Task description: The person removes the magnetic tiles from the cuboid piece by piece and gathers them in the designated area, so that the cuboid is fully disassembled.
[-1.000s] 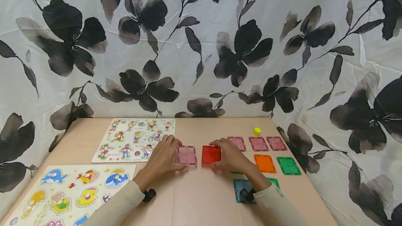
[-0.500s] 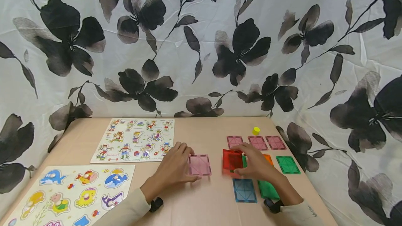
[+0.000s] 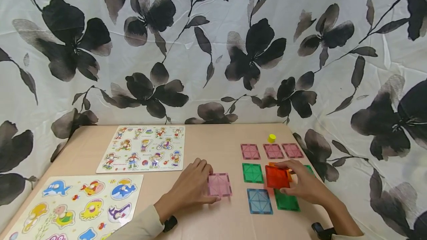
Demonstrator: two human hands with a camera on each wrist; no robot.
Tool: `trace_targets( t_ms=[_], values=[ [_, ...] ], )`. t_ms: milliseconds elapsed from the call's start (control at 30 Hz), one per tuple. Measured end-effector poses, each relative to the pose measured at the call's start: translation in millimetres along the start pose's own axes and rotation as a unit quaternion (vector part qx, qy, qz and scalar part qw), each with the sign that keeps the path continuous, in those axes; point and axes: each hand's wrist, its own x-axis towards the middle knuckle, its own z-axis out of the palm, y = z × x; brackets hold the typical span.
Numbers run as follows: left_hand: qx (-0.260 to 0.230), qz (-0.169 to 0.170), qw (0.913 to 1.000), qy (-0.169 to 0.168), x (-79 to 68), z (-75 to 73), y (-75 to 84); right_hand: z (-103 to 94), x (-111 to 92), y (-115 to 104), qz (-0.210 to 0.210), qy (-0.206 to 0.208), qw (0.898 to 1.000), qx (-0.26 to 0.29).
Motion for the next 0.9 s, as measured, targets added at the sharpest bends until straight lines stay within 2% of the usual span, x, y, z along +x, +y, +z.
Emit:
trace_targets(
  t_ms=[100,267,533,700,800,900],
  values=[
    [-0.003,0.001,1.0000,-0.005,-1.5,0.9,0.3,-9.8,-11.2,11.6,-0.012,0.024,0.998,-0.050],
    [-0.007,0.000,0.9999,-0.011,-4.9,1.8,-0.6,-20.3,-28.0,35.2,-0.010,0.037,0.998,-0.049],
    [0.003,0.013,0.9998,-0.013,-9.0,7.4,-3.0,-29.6,-50.2,63.1,0.068,-0.002,0.997,-0.025],
    [-0.009,0.012,0.9994,-0.030,-9.1,10.1,-2.9,-31.4,-60.4,77.4,0.084,-0.023,0.996,-0.013],
    [-0.014,0.012,0.9990,-0.042,-9.7,11.9,-1.1,-29.9,-65.0,85.1,0.080,-0.026,0.996,-0.007],
    [-0.015,0.018,0.9988,-0.044,-10.4,13.4,1.2,-27.6,-67.5,90.3,0.102,-0.039,0.994,-0.001]
  ],
)
